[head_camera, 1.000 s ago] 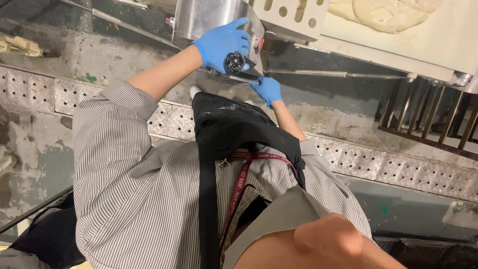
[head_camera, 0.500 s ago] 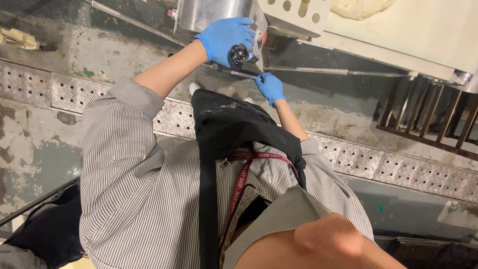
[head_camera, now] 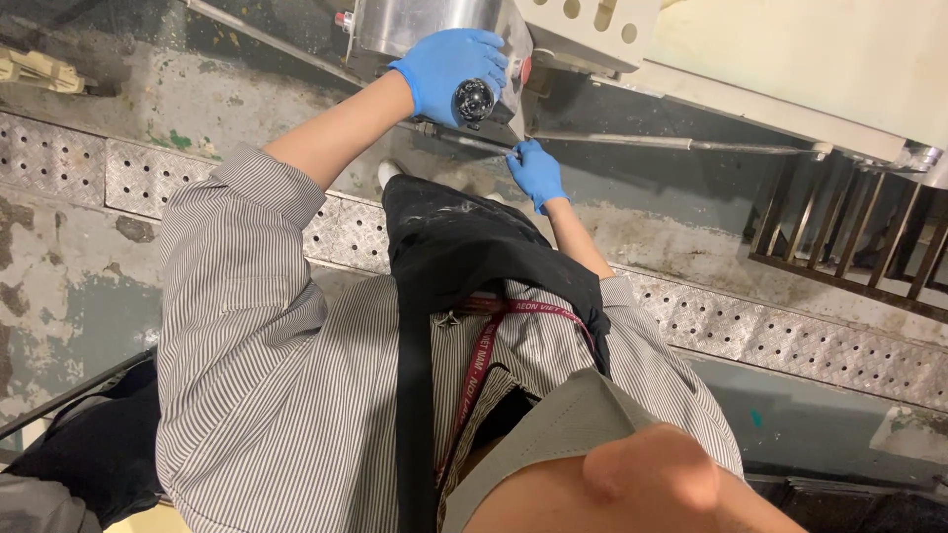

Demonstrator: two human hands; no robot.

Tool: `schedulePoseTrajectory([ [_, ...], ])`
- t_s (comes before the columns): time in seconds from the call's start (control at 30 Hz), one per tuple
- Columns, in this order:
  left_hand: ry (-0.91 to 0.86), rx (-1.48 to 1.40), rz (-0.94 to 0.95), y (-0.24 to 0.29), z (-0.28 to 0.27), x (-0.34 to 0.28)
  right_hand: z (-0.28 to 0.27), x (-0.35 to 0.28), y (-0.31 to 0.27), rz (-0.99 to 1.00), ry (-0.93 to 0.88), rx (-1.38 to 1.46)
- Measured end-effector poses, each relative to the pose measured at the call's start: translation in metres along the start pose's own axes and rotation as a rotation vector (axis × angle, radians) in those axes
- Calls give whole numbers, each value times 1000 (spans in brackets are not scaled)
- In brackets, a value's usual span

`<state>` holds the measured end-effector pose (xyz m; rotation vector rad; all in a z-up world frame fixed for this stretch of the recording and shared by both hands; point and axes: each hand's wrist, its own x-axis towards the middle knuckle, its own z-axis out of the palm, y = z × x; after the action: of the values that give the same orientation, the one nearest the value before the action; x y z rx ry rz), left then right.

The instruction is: Using a commercial dough sheeter to roll out and fold dough.

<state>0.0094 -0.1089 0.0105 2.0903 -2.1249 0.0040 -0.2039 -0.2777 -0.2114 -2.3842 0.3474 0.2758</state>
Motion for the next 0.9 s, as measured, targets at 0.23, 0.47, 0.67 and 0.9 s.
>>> schedulePoseTrajectory([
  [0.23, -8, -12, 19, -2, 4, -3, 0, -1, 0, -4, -3, 1],
  [0.47, 11, -28, 4, -1, 0, -1, 6, 1, 7, -8, -2, -6],
  [0.67, 29, -63, 15, -2, 2, -3, 8, 1, 7, -5, 2, 3],
  [0.9, 18, -53, 13, 5, -11, -1, 10, 0, 6, -10, 37, 10],
])
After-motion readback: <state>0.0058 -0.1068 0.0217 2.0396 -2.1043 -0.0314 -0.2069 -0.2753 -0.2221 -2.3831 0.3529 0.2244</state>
